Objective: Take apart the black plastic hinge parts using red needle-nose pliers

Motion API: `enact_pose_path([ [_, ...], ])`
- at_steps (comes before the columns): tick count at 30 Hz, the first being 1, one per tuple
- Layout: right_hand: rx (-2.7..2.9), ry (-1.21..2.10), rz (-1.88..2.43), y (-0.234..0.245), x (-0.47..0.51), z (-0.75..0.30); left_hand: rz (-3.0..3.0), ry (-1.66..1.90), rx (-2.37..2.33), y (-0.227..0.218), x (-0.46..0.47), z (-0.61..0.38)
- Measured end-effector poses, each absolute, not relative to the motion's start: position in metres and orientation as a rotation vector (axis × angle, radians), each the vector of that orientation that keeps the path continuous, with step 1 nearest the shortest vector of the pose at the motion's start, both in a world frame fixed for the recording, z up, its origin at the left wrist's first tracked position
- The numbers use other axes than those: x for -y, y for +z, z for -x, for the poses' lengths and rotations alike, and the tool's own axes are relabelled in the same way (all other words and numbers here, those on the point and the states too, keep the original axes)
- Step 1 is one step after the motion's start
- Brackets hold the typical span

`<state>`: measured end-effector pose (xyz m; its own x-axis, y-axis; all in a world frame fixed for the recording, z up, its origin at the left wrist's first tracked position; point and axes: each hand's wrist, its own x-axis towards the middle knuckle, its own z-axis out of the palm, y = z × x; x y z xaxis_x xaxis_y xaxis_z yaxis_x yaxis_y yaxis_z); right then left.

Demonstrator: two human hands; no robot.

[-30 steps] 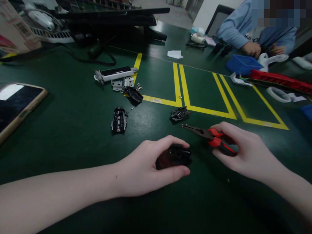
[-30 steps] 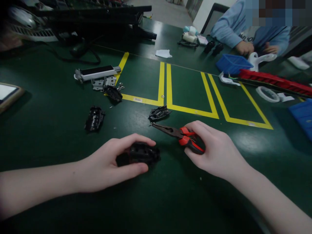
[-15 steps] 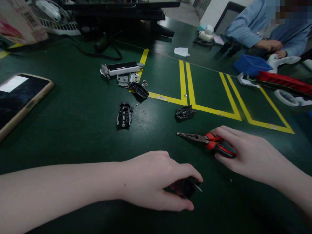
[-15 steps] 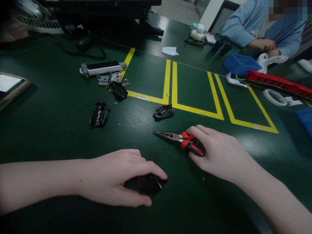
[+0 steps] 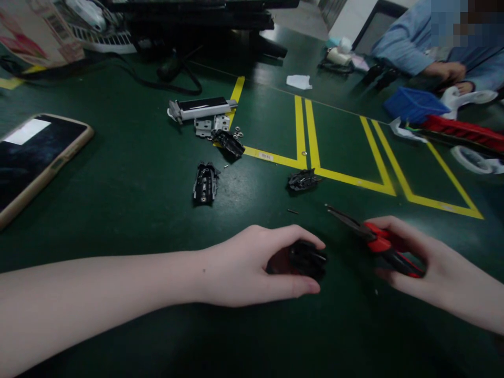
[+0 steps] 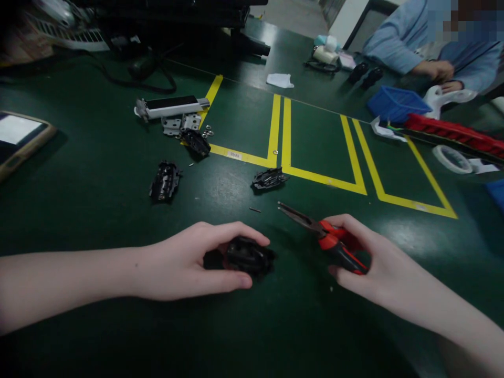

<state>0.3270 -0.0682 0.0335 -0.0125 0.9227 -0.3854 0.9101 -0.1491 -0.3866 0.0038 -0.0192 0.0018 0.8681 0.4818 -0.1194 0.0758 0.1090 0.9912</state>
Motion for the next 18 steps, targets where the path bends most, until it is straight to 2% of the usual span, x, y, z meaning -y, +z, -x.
enact_pose_path([
  [5,1.891,1.074,2.015,0.034,0.080,-0.332,-1.283,0.386,-0.534,-0.001,0.018,-0.004],
  [8,1.793,1.068,1.986,0.029,0.087,-0.324,-1.167,0.447,-0.563,-0.003,0.018,-0.005],
  [13,1.949,0.842,1.838,0.019,0.090,-0.303,-1.142,0.474,-0.574,-0.004,0.017,-0.006],
  [18,2.247,0.292,1.565,0.009,0.090,-0.301,-1.234,0.486,-0.566,-0.003,0.019,-0.003],
])
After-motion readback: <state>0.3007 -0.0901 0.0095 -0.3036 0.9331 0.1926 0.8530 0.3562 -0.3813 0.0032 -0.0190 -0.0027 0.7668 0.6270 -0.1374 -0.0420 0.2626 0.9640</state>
